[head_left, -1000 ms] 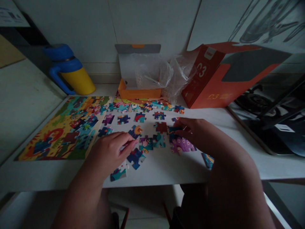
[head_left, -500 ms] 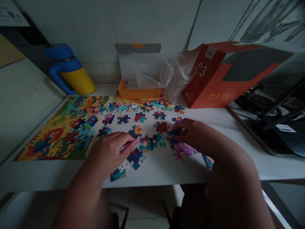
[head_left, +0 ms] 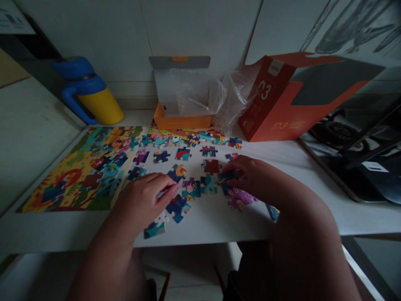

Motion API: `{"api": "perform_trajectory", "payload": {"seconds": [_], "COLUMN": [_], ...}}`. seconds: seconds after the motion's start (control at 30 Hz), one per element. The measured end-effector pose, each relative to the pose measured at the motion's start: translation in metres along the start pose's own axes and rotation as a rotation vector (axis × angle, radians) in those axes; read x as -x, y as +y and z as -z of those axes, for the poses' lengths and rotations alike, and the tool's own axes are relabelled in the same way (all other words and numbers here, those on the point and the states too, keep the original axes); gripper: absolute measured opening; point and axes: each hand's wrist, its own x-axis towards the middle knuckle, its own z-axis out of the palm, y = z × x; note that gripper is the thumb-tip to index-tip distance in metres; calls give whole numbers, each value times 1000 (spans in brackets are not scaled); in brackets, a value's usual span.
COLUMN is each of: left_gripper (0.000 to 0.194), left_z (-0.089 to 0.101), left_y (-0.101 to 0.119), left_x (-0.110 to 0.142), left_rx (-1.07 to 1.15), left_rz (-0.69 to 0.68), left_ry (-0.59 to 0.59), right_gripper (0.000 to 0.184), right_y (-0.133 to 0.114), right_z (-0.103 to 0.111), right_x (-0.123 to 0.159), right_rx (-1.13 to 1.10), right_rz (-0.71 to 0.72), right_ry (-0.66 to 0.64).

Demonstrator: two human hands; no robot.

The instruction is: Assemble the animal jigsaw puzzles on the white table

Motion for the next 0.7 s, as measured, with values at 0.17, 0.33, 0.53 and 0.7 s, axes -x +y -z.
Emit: {"api": "perform_trajectory", "payload": {"seconds": [0.17,0.33,0.53,0.7], "left_gripper": [20,22,19,19], "left_z": [0,-1,-1,-2], "left_y": [-1,0,1,1], "left_x": [0,0,2,3], "left_rx": [18,15,33,39], "left_rz": [3,12,21,66], "left_ry": [-6,-13,-18,-32], "right_gripper": [30,31,30,24], "right_y": [1,6,3,2], "right_z": [-1,-4,-6,-6], "right_x": [0,0,0,1], "right_rx": [-22,-17,3,5], "right_rz": [5,8,-6,-7], "right_ry": [-14,-16,2,-7]}}
